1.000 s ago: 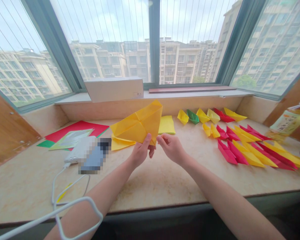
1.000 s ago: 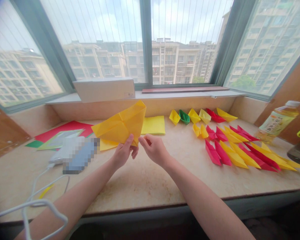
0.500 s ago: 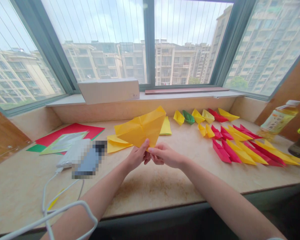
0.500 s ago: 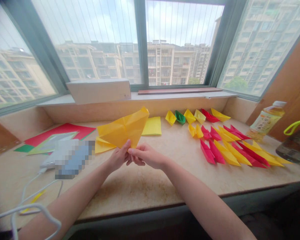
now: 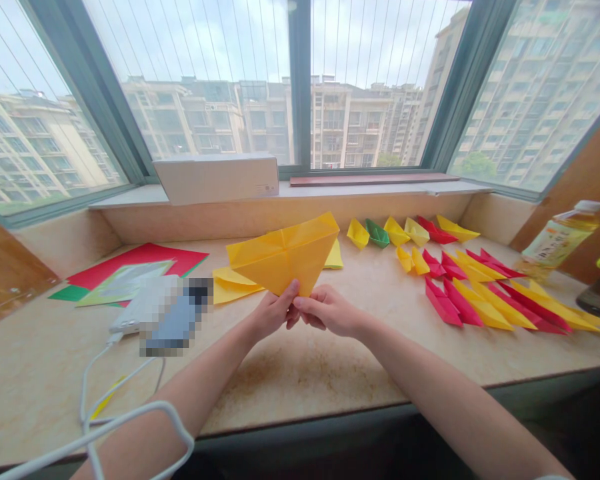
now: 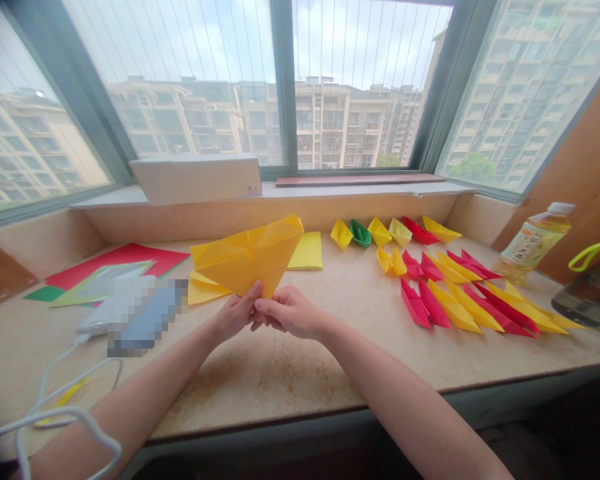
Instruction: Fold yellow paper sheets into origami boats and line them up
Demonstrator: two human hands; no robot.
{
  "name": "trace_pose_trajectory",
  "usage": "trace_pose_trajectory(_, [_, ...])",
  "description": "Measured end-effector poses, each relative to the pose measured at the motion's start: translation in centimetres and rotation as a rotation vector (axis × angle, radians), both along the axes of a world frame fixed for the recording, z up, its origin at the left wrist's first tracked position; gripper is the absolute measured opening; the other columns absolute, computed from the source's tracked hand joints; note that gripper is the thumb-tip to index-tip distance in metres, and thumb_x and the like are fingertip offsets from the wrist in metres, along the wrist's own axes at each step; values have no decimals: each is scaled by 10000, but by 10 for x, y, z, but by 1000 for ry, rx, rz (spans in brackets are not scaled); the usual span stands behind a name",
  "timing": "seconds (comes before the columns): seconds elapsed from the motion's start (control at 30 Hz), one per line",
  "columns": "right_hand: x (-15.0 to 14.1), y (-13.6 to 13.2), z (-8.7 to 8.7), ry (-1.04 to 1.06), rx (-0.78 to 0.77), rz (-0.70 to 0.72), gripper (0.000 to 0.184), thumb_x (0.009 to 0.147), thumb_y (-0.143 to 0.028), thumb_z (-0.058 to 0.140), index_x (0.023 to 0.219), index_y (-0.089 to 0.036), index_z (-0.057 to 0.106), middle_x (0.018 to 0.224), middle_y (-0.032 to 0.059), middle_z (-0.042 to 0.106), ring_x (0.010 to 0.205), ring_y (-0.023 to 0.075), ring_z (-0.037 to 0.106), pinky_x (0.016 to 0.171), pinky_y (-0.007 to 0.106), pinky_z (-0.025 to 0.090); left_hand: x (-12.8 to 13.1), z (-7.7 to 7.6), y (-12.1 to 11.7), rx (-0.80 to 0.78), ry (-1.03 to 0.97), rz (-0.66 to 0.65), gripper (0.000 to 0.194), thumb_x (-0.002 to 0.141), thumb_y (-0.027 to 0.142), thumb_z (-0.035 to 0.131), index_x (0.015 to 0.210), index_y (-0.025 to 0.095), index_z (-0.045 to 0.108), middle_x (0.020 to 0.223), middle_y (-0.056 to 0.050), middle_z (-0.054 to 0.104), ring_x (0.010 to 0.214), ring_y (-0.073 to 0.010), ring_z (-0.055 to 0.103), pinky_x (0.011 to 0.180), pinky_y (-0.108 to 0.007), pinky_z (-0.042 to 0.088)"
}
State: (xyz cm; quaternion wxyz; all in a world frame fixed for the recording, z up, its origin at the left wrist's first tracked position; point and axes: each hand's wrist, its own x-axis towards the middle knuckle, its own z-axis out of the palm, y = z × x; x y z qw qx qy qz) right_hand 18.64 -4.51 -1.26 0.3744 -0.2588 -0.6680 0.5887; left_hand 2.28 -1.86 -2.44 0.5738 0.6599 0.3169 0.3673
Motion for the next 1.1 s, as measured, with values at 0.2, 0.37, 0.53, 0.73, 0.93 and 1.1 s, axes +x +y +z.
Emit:
trace_pose_trajectory(0.2, [0,-1,5,-10,-7,-22,470,891,-513,538,620,-136,612,442,-54,430,372,54,325,363,210,208,6,-5,1,-24,-136,47,595,796,726,520,618,158,517,423,39,444,348,-66,384,342,-192,283])
trace_pose_trajectory(0.37, [-1,0,2,-78,30,-10,432,917,-511,510,704,-146,598,465,-66,436,386,57,338,386,208,244,7,0,7,50,-329,252,418,794,562,664,779,156,564,591,35,526,402,-49,404,340,-175,287])
trace_pose_trajectory(0.53, [-3,1,-7,-114,55,10,518,913,-612,456,683,-159,556,456,-69,408,407,63,331,407,208,257,7,8,3,1,-287,255,361,803,499,673,865,158,574,622,33,551,422,-63,436,347,-177,316])
trace_pose_trajectory(0.73, [-10,0,-11,-78,4,-57,582,904,-699,353,814,-159,549,531,-39,519,371,64,352,365,208,259,6,3,0,-11,-164,166,421,813,562,619,781,146,563,505,45,515,359,-75,456,333,-187,312])
trace_pose_trajectory(0.93, [-11,5,-14,-60,29,-108,611,896,-712,365,806,-146,578,533,-28,519,383,63,352,372,211,257,4,5,2,8,-162,163,388,812,525,644,827,144,569,567,29,551,408,-85,500,345,-184,324])
trace_pose_trajectory(1.1, [-10,7,-6,142,3,-185,692,867,-771,312,918,-137,586,584,25,594,381,81,366,364,230,219,8,7,-2,-7,-143,92,376,835,504,633,785,135,581,553,27,510,417,-72,446,354,-181,335])
